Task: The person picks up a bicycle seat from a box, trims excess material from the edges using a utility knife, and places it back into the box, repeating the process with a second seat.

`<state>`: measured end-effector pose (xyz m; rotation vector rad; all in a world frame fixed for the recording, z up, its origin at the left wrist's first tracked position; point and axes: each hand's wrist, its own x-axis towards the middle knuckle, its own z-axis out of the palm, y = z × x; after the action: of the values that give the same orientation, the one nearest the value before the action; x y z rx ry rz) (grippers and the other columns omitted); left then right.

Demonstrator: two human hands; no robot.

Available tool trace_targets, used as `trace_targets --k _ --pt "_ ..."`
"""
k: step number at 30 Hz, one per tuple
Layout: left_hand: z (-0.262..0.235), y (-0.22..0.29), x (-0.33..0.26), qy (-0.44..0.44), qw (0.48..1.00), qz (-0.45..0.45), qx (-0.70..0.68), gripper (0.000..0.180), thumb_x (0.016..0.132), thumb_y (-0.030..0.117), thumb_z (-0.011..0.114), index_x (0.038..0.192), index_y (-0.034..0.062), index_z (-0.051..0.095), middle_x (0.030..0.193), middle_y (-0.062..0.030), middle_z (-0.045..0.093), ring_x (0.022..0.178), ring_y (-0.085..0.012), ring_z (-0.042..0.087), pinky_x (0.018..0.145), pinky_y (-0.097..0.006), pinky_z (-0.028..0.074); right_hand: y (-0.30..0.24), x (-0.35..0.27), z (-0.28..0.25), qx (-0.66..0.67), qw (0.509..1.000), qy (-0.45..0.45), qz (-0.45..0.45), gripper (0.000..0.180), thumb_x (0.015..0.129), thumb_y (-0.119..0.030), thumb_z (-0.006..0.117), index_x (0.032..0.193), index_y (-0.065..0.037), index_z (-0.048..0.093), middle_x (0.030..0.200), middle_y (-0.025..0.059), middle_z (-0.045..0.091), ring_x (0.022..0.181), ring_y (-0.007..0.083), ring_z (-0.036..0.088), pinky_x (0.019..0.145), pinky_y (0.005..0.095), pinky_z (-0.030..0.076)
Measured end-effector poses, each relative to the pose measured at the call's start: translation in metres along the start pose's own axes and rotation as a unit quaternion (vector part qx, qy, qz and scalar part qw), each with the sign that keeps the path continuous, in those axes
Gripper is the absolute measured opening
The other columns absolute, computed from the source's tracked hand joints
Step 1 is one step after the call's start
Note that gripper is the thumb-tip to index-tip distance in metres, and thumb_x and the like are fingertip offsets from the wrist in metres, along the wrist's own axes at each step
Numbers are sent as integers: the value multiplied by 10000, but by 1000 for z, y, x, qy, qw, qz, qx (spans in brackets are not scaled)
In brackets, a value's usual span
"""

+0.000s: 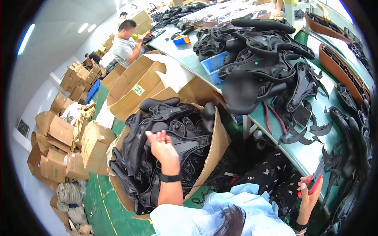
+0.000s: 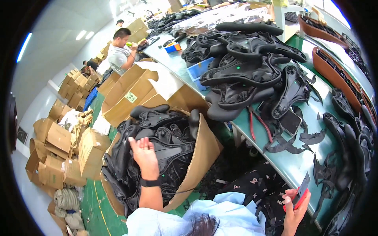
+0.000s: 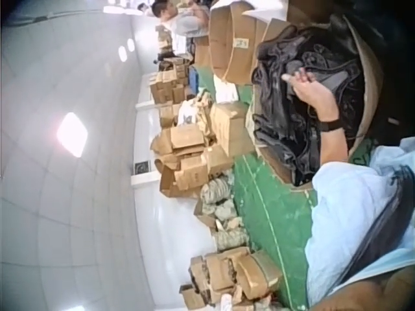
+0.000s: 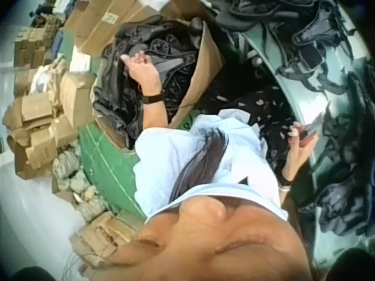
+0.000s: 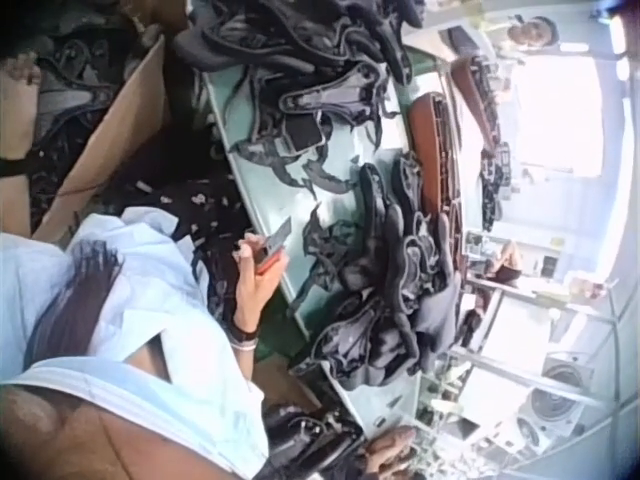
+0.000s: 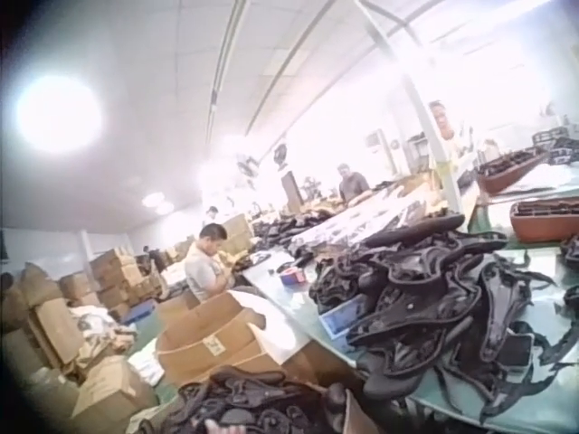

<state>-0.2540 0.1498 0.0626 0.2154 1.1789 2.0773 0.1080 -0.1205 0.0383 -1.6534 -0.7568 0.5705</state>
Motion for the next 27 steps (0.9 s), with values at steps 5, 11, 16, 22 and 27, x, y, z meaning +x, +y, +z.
trace_targets --k 5,11,16,22,27 --pt "23 -80 -116 -421 880 -201 88 158 962 236 573 981 82 543 821 -26 581 722 -121 551 688 -258 430 -2 7 -13 48 998 43 21 398 866 -56 633 1206 -14 430 949 89 603 786 141 609 703 255 499" --pt "67 -118 -250 -669 601 -409 158 179 951 224 588 1010 63 540 864 -29 571 768 -121 540 717 -251 424 17 40 -41 121 983 123 58 355 888 -107 640 1174 -36 443 913 75 604 705 126 622 594 246 499" --pt "151 -185 -341 -751 581 -278 147 207 914 168 635 1060 70 526 941 -11 571 836 -104 545 723 -239 424 39 31 -70 180 967 162 75 328 894 -69 616 1173 -28 449 889 81 618 682 120 620 572 244 505" --pt "268 -302 -413 -679 604 -243 339 293 829 203 691 1029 85 513 799 -10 473 613 -98 410 510 -259 358 36 33 -63 76 982 162 66 397 871 -183 668 1196 -23 505 805 28 619 634 97 623 566 251 519" --pt "317 -374 -452 -576 674 -213 411 641 817 339 686 1325 62 410 1257 -215 523 1083 -349 525 843 -451 482 38 29 -62 27 984 166 61 396 866 -207 691 1172 -22 522 774 32 640 622 101 618 585 262 504"
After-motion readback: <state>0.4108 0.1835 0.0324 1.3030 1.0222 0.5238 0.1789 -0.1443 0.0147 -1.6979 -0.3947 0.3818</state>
